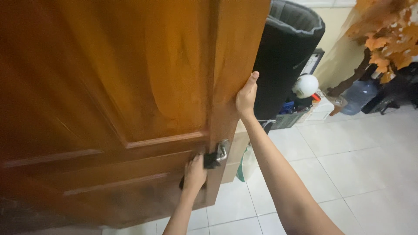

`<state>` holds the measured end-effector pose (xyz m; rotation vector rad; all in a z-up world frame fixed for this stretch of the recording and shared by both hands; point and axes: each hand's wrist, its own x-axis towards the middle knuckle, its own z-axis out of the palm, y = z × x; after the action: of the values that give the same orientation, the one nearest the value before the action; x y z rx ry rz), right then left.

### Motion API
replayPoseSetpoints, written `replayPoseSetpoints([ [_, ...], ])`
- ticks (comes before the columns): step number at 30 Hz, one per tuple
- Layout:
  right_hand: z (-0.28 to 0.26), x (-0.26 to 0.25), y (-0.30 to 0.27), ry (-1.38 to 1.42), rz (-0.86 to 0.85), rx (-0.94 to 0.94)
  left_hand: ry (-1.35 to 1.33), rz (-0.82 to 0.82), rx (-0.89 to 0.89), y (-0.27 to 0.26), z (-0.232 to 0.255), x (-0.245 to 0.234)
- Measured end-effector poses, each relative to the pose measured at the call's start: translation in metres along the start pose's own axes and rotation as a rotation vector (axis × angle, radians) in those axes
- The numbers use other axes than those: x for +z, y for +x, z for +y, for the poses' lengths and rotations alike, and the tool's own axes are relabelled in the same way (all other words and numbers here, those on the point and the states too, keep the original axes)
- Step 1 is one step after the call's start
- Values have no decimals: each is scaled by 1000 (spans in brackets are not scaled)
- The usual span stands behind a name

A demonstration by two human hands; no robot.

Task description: Cleaning a wooden door with a black cloth.

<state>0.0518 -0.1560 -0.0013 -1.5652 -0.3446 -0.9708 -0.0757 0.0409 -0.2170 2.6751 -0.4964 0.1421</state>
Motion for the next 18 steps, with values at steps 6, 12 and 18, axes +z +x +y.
replayPoseSetpoints([
  [6,-23,9,-2,147,-6,6,-777,141,-564,-36,-87,84],
  [12,-15,0,-26,205,-82,34,-1507,357,-1175,-67,-110,32],
  [18,-28,5,-167,-353,161,-11,-1815,413,-968,-79,-101,-33],
])
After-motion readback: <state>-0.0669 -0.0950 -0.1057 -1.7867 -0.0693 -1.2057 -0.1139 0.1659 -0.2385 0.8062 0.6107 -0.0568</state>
